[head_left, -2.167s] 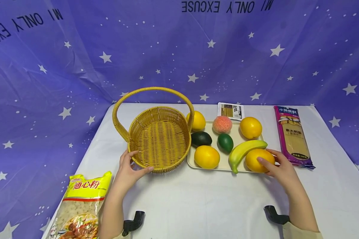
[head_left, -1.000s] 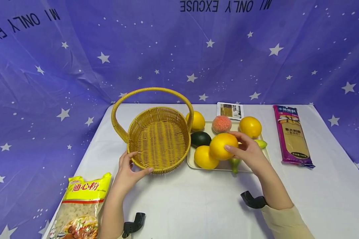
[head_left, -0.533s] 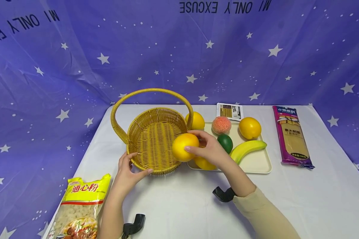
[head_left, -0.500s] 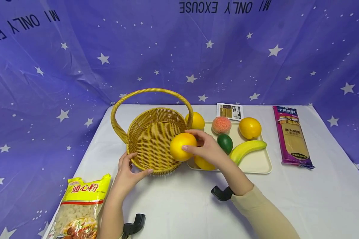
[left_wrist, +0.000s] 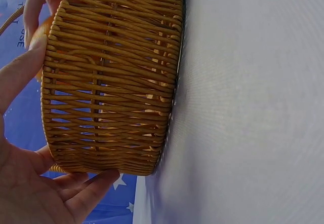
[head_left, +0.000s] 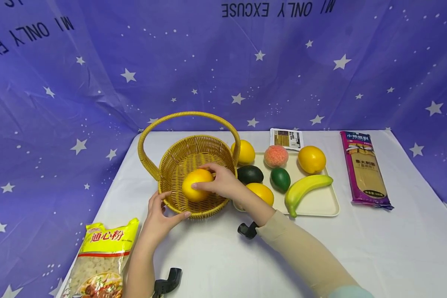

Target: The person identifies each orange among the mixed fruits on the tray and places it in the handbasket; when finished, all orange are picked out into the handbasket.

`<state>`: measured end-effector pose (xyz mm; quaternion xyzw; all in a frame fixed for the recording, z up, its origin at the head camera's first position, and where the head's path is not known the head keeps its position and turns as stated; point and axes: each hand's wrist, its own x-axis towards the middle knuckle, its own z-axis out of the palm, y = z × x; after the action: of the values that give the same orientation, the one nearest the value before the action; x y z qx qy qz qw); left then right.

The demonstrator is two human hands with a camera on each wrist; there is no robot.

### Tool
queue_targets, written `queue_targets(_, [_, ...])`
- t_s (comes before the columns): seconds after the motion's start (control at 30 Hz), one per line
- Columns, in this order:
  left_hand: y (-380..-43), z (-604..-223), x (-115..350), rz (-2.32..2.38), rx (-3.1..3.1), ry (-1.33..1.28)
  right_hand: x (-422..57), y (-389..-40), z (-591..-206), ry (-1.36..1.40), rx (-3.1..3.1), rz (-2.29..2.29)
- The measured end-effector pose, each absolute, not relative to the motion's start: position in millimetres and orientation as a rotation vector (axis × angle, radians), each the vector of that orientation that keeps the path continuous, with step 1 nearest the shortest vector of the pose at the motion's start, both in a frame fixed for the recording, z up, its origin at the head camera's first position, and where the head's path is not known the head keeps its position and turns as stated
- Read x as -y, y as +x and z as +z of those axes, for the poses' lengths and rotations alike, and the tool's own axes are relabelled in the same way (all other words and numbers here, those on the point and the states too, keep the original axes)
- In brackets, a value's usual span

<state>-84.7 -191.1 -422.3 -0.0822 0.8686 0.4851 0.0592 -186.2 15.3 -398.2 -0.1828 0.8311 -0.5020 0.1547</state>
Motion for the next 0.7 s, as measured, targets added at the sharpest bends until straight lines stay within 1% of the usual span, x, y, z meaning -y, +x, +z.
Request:
queue_targets(0.33, [-82.5,-422.3,190.8,1.456,-2.631,-0.25,8.9,-189.8,-411.5,-0.522,-2.308,-1.338])
queue_targets(0.53, [-81.9,-422.0,190.4,1.472,-2.62,-0.246,13.8,-189.3,-416.9,-0.551,-2.364,-1.265])
queue_targets(0.7, [-83.0,-421.6,190.6,1.476,-2.623,-0.24,13.6,-189.4,-417.3,-0.511,-2.302,-1.315])
